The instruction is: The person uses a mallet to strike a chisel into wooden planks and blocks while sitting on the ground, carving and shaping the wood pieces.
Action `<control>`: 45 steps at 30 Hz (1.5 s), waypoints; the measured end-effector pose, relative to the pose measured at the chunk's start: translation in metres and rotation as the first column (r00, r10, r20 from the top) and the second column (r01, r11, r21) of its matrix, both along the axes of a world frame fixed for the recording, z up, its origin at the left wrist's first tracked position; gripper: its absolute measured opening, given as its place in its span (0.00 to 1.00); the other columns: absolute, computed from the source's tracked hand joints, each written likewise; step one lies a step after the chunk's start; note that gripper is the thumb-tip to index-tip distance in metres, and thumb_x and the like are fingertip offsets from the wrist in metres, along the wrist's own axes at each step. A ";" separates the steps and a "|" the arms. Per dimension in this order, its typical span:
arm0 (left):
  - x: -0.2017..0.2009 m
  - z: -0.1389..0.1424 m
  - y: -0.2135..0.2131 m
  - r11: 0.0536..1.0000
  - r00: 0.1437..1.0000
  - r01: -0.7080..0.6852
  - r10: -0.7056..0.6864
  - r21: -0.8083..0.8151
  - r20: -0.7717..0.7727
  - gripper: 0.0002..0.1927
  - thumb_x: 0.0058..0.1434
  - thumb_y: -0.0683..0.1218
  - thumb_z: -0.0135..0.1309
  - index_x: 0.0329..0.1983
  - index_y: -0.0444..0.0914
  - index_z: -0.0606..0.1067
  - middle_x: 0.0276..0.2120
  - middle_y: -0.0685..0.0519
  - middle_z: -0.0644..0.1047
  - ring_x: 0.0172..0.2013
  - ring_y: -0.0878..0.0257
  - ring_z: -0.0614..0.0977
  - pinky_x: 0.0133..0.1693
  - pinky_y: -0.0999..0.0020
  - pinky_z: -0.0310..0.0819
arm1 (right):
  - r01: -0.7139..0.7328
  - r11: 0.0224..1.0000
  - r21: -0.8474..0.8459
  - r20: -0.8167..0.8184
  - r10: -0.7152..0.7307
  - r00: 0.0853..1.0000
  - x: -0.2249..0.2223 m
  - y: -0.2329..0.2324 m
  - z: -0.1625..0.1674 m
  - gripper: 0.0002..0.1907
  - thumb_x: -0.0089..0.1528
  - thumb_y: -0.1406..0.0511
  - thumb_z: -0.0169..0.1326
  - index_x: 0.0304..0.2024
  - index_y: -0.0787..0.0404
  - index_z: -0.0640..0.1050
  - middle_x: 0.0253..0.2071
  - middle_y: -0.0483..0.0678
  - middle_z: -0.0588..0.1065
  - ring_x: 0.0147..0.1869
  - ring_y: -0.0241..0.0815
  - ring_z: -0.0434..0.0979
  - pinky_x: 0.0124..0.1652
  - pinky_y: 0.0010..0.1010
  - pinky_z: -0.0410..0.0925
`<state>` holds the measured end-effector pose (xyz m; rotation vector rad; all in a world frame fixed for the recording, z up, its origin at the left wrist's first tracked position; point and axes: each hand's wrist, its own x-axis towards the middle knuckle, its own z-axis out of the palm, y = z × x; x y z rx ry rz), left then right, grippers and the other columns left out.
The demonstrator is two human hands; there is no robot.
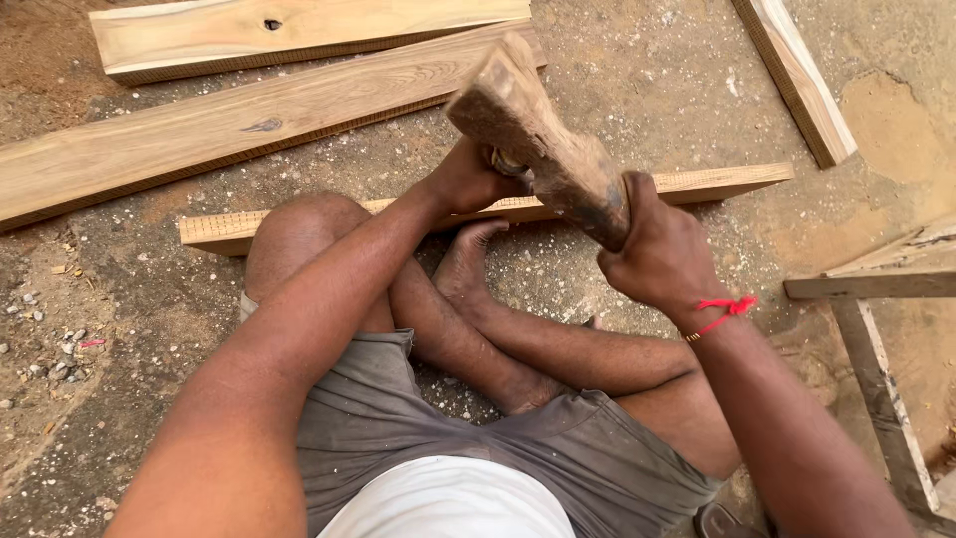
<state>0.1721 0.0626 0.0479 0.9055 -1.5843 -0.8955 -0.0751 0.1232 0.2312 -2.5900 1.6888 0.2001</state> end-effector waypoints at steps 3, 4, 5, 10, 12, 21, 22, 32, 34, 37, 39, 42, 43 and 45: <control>0.004 -0.004 -0.004 0.949 0.979 -0.009 0.073 0.316 -0.191 0.36 0.51 0.53 0.72 0.59 0.40 0.69 0.48 0.51 0.74 0.47 0.58 0.79 0.51 0.50 0.80 | 0.059 0.998 -0.025 0.322 -0.047 0.946 -0.020 0.016 -0.027 0.39 0.50 0.70 0.63 0.62 0.65 0.62 0.36 0.57 0.76 0.35 0.52 0.80 0.38 0.42 0.77; 0.004 -0.004 -0.007 0.914 0.970 -0.019 0.115 0.404 -0.215 0.25 0.55 0.52 0.70 0.51 0.39 0.74 0.41 0.47 0.78 0.42 0.54 0.81 0.48 0.47 0.83 | 0.062 0.997 -0.053 0.450 -0.032 0.893 -0.026 0.021 -0.032 0.39 0.50 0.70 0.62 0.62 0.65 0.62 0.40 0.56 0.76 0.37 0.50 0.81 0.39 0.40 0.78; 0.006 -0.004 -0.010 0.878 0.962 -0.029 0.154 0.478 -0.224 0.15 0.59 0.51 0.68 0.42 0.38 0.79 0.35 0.44 0.82 0.36 0.50 0.84 0.45 0.44 0.86 | 0.161 0.987 0.016 0.457 -0.151 0.877 -0.032 0.027 -0.034 0.37 0.50 0.71 0.62 0.60 0.64 0.63 0.39 0.55 0.76 0.35 0.49 0.81 0.37 0.40 0.78; -0.017 0.002 -0.007 0.996 0.999 -0.003 0.000 -0.091 -0.033 0.14 0.58 0.48 0.71 0.41 0.39 0.80 0.35 0.49 0.84 0.38 0.63 0.86 0.44 0.63 0.83 | 0.163 0.980 -0.116 0.614 -0.058 0.787 -0.041 0.046 -0.023 0.30 0.55 0.72 0.65 0.56 0.61 0.65 0.40 0.54 0.75 0.38 0.45 0.80 0.37 0.37 0.77; -0.018 0.006 -0.008 0.992 0.992 0.122 -0.121 0.015 -0.019 0.14 0.57 0.49 0.71 0.39 0.39 0.79 0.33 0.50 0.84 0.35 0.64 0.86 0.39 0.64 0.82 | 0.094 0.995 0.045 0.901 -0.081 0.427 -0.043 0.049 -0.007 0.29 0.59 0.71 0.61 0.59 0.60 0.64 0.41 0.48 0.75 0.39 0.38 0.80 0.37 0.30 0.78; -0.017 -0.001 -0.006 0.996 0.997 0.080 -0.079 0.029 -0.017 0.15 0.58 0.51 0.72 0.33 0.40 0.77 0.29 0.52 0.82 0.32 0.63 0.85 0.39 0.61 0.85 | 0.075 0.708 -0.702 0.578 0.507 0.639 -0.035 0.012 0.063 0.34 0.53 0.69 0.64 0.59 0.61 0.64 0.38 0.60 0.77 0.39 0.58 0.80 0.40 0.47 0.75; -0.019 -0.002 -0.006 0.997 0.998 0.068 -0.068 0.043 0.002 0.15 0.58 0.51 0.73 0.32 0.39 0.77 0.29 0.52 0.82 0.32 0.63 0.84 0.38 0.61 0.84 | 0.010 0.768 -0.640 0.522 0.425 0.739 -0.027 0.009 0.051 0.35 0.52 0.68 0.64 0.59 0.61 0.64 0.37 0.61 0.77 0.39 0.61 0.79 0.40 0.49 0.75; -0.007 0.002 -0.017 0.865 0.939 -0.098 0.244 0.492 -0.242 0.15 0.54 0.50 0.69 0.40 0.42 0.77 0.32 0.52 0.82 0.31 0.58 0.83 0.39 0.54 0.87 | 0.329 0.939 0.098 0.463 -0.336 0.820 -0.049 0.037 -0.035 0.33 0.51 0.71 0.63 0.57 0.59 0.66 0.40 0.54 0.79 0.40 0.48 0.83 0.43 0.41 0.77; -0.020 0.002 -0.010 0.985 0.991 -0.002 0.024 0.172 -0.130 0.14 0.59 0.51 0.69 0.40 0.41 0.78 0.34 0.51 0.83 0.38 0.60 0.85 0.45 0.56 0.85 | 0.300 0.948 0.105 0.628 -0.297 0.719 -0.056 0.042 -0.035 0.33 0.53 0.72 0.62 0.59 0.58 0.66 0.41 0.51 0.77 0.41 0.43 0.82 0.43 0.36 0.78; -0.028 0.003 -0.012 0.987 0.986 0.160 -0.160 0.013 -0.054 0.15 0.59 0.52 0.71 0.39 0.40 0.79 0.36 0.51 0.83 0.40 0.61 0.86 0.47 0.57 0.84 | 0.188 0.982 0.008 0.903 -0.087 0.420 -0.064 0.044 -0.014 0.32 0.58 0.72 0.61 0.63 0.59 0.64 0.44 0.51 0.74 0.41 0.41 0.79 0.41 0.34 0.78; -0.023 0.003 -0.019 0.986 0.986 0.151 -0.146 0.067 -0.081 0.17 0.58 0.53 0.71 0.39 0.40 0.78 0.35 0.52 0.83 0.39 0.61 0.86 0.46 0.58 0.85 | 0.169 0.972 -0.161 0.947 0.104 0.304 -0.068 0.040 0.017 0.33 0.57 0.71 0.61 0.62 0.60 0.64 0.42 0.53 0.75 0.41 0.45 0.79 0.41 0.37 0.77; -0.015 -0.001 -0.026 0.986 0.996 0.074 -0.065 0.150 -0.067 0.17 0.58 0.55 0.71 0.37 0.41 0.77 0.32 0.53 0.82 0.36 0.62 0.87 0.45 0.59 0.88 | 0.148 0.877 -0.458 0.825 0.356 0.440 -0.066 0.029 0.069 0.33 0.56 0.70 0.62 0.62 0.61 0.64 0.40 0.55 0.75 0.40 0.51 0.79 0.40 0.42 0.76; -0.016 -0.002 -0.026 0.993 0.997 0.073 -0.073 0.097 -0.011 0.17 0.59 0.55 0.72 0.36 0.41 0.77 0.32 0.53 0.82 0.36 0.62 0.87 0.45 0.59 0.87 | 0.132 0.816 -0.562 0.742 0.427 0.517 -0.062 0.023 0.081 0.34 0.55 0.69 0.62 0.62 0.61 0.65 0.39 0.56 0.76 0.39 0.53 0.79 0.40 0.43 0.76; -0.020 -0.007 -0.022 0.994 0.997 0.073 -0.075 0.076 0.025 0.16 0.59 0.54 0.72 0.36 0.40 0.78 0.33 0.52 0.83 0.36 0.62 0.86 0.44 0.59 0.86 | 0.091 0.688 -0.720 0.563 0.503 0.656 -0.046 0.011 0.081 0.34 0.54 0.68 0.63 0.61 0.62 0.65 0.37 0.58 0.76 0.39 0.57 0.79 0.40 0.46 0.75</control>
